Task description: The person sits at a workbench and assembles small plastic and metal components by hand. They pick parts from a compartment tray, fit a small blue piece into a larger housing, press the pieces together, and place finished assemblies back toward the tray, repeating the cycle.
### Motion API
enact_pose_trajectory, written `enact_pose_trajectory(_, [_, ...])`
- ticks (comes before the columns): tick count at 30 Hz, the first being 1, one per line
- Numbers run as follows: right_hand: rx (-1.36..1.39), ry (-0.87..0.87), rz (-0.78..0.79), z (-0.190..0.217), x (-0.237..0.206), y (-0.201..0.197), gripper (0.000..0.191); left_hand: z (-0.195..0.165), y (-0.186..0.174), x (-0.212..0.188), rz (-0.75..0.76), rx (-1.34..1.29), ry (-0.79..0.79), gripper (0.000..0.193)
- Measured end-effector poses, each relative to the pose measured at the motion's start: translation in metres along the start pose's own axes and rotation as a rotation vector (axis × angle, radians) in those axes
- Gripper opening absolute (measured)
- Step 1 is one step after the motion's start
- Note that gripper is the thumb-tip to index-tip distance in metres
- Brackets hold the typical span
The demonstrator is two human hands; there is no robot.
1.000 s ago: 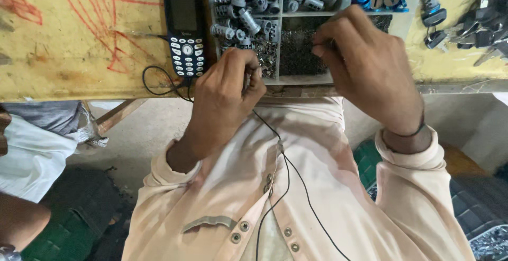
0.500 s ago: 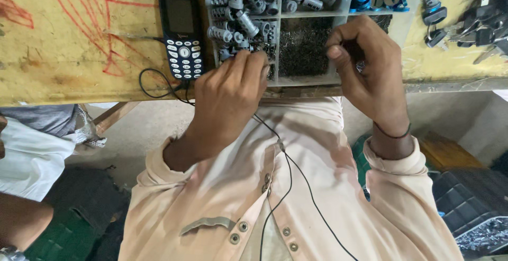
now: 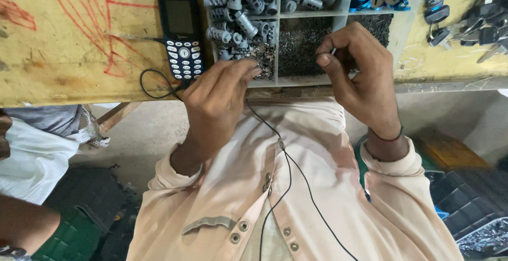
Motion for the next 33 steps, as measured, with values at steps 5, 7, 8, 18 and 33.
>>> enact_pose_trajectory(5, [0.335, 0.129, 0.029, 0.005, -0.006, 0.000, 0.006, -0.003, 0.005, -0.005, 0.008, -0.365, -0.177, 0.016])
enact_pose_trajectory(7, [0.532, 0.172, 0.074, 0.012, -0.013, 0.003, 0.004, -0.010, 0.011, -0.005, 0.088, -0.503, -0.147, 0.017])
enact_pose_trajectory(8, [0.575, 0.143, 0.099, 0.016, -0.018, 0.005, 0.005, -0.014, 0.014, -0.005, 0.124, -0.571, -0.131, 0.018])
enact_pose_trajectory(18, [0.795, 0.126, 0.131, 0.009, -0.032, 0.014, 0.017, -0.030, 0.033, 0.000, 0.056, -0.428, 0.058, 0.019])
enact_pose_trajectory(33, [0.826, 0.175, 0.068, -0.005, -0.039, 0.019, 0.015, -0.021, 0.058, -0.007, 0.161, -1.021, -0.238, 0.016])
Point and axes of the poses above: each hand's wrist, its own x-axis towards the middle knuckle, its own y-axis out of the palm, z = x × y, the point moved 3 cm from there along x, towards the middle knuckle
